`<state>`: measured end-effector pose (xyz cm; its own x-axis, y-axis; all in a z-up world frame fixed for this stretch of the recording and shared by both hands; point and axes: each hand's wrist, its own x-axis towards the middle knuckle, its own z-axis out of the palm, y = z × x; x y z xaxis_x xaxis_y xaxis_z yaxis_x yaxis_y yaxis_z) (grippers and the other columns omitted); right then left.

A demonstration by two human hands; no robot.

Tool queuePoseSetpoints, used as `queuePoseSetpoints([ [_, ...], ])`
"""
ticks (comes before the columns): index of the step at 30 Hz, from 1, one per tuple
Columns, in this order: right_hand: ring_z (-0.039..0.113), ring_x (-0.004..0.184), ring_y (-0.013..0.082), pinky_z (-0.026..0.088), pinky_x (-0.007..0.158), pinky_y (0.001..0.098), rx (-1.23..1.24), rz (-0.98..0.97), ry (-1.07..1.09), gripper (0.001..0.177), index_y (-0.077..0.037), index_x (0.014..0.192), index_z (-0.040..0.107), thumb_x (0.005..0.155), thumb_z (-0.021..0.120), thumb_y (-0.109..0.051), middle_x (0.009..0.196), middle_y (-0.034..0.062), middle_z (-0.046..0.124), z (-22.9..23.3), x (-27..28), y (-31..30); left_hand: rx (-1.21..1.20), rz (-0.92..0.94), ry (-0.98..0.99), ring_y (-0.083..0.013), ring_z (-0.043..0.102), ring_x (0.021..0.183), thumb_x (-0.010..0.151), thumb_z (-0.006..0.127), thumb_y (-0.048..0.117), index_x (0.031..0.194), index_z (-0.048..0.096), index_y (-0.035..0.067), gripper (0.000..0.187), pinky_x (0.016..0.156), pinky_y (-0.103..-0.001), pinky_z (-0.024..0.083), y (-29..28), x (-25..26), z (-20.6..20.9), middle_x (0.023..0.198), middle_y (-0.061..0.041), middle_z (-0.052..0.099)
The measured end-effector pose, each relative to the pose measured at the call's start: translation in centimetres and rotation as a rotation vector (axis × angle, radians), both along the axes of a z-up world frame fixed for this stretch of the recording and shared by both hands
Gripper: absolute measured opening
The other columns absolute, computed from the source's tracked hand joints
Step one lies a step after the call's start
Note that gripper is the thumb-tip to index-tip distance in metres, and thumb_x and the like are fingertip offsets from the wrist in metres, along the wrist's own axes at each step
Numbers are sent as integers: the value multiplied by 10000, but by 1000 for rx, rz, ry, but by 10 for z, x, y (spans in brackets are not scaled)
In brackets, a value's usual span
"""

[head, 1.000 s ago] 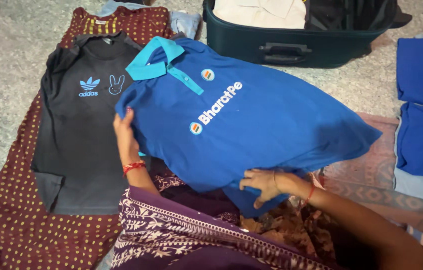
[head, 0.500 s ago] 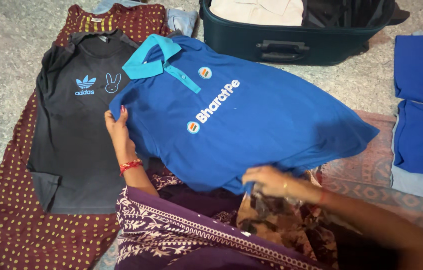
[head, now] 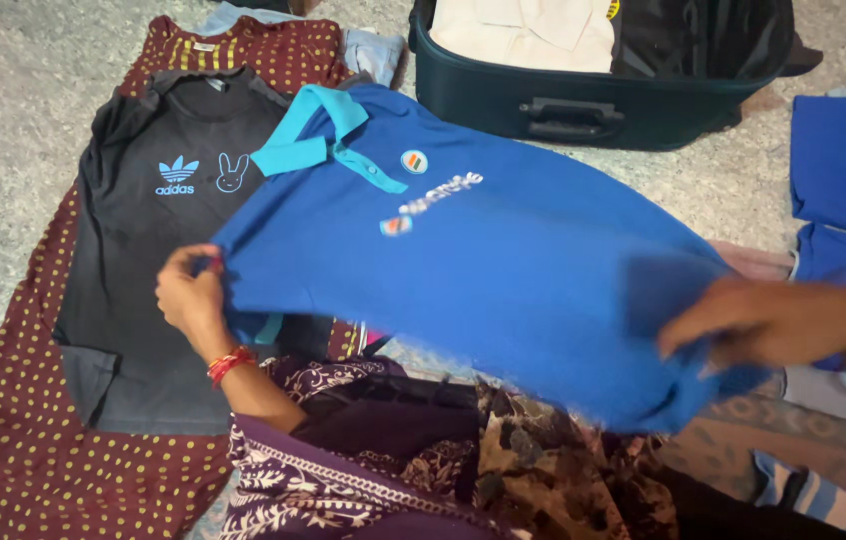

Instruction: The person buttons a blue polo shirt and then folds it on the floor.

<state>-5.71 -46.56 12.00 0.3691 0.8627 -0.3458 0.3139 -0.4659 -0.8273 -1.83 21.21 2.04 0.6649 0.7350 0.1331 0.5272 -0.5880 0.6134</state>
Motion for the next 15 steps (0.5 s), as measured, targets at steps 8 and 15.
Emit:
queuePoseSetpoints([
  [8, 705, 882, 190, 599, 715, 305, -454, 484, 1000, 389, -12, 1254, 625, 934, 795, -153, 976, 94, 691, -177, -95, 31, 52, -104, 478, -365, 693, 1055, 817, 827, 430, 990, 830, 309, 211, 918, -488, 525, 12, 5, -27, 1043, -125, 759],
  [15, 759, 726, 195, 632, 691, 311, -359, -409, 136, 298, -172, 1130, 736, 885, 693, -336, 970, 31, 832, -161, 8, 39, 202, -273, 132, -426, 586, 1189, 816, 841, 476, 1423, 545, 142, 754, 955, -515, 481, 4, 46, -81, 1295, -215, 638],
])
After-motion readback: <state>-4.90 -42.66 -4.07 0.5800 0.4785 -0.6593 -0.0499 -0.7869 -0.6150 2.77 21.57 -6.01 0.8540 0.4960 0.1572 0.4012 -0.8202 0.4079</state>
